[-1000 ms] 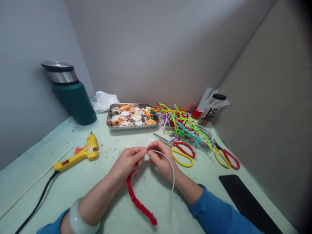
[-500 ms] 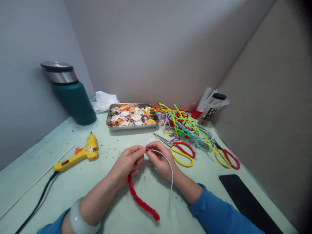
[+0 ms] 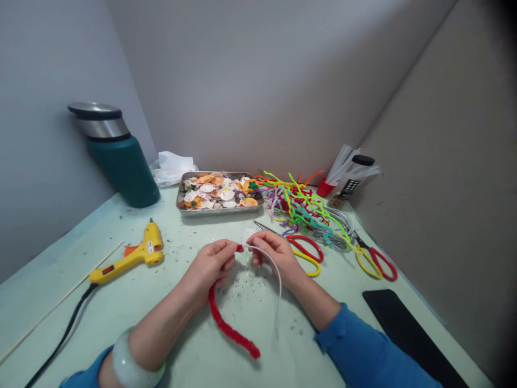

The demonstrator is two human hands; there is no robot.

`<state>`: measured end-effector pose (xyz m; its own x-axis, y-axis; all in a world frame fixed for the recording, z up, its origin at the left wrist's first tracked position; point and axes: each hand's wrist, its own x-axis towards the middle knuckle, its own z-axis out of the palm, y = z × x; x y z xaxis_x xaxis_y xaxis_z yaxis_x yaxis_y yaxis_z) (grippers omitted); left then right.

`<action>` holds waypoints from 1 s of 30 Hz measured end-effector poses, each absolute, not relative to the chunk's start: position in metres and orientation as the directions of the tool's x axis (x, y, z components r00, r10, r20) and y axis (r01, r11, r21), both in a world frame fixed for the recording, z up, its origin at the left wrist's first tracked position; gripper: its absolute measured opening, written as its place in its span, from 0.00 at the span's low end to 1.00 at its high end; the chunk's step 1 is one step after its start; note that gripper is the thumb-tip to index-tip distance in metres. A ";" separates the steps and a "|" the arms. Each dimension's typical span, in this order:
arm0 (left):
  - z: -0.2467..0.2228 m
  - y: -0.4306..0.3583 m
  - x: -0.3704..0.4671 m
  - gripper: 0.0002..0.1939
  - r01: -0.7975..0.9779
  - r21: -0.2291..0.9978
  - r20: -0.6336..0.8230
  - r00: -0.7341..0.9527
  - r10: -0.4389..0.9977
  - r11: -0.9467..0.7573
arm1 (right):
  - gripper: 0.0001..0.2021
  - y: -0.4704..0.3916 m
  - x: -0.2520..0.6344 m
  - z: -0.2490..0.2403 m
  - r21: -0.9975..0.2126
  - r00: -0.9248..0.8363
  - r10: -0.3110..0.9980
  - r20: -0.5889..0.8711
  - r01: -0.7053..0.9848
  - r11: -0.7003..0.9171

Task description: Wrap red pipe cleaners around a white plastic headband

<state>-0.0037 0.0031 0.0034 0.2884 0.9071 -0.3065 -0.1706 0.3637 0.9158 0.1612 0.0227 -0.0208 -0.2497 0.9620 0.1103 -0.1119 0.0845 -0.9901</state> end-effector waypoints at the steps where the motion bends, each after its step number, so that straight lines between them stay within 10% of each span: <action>1: 0.003 0.003 -0.004 0.12 -0.149 0.924 -0.303 0.282 0.910 0.353 | 0.10 0.024 0.163 -0.020 -0.990 -0.257 0.962 0.092 -0.127 0.061; 15: -0.004 0.006 -0.002 0.13 0.206 0.957 -0.243 0.191 0.951 0.203 | 0.06 0.019 0.162 -0.010 -0.834 -0.363 0.869 0.335 0.314 0.453; 30: -0.009 0.005 -0.003 0.09 0.341 0.940 -0.056 0.252 0.966 -0.034 | 0.08 0.018 0.160 -0.007 -0.969 -0.315 0.947 0.063 0.208 0.134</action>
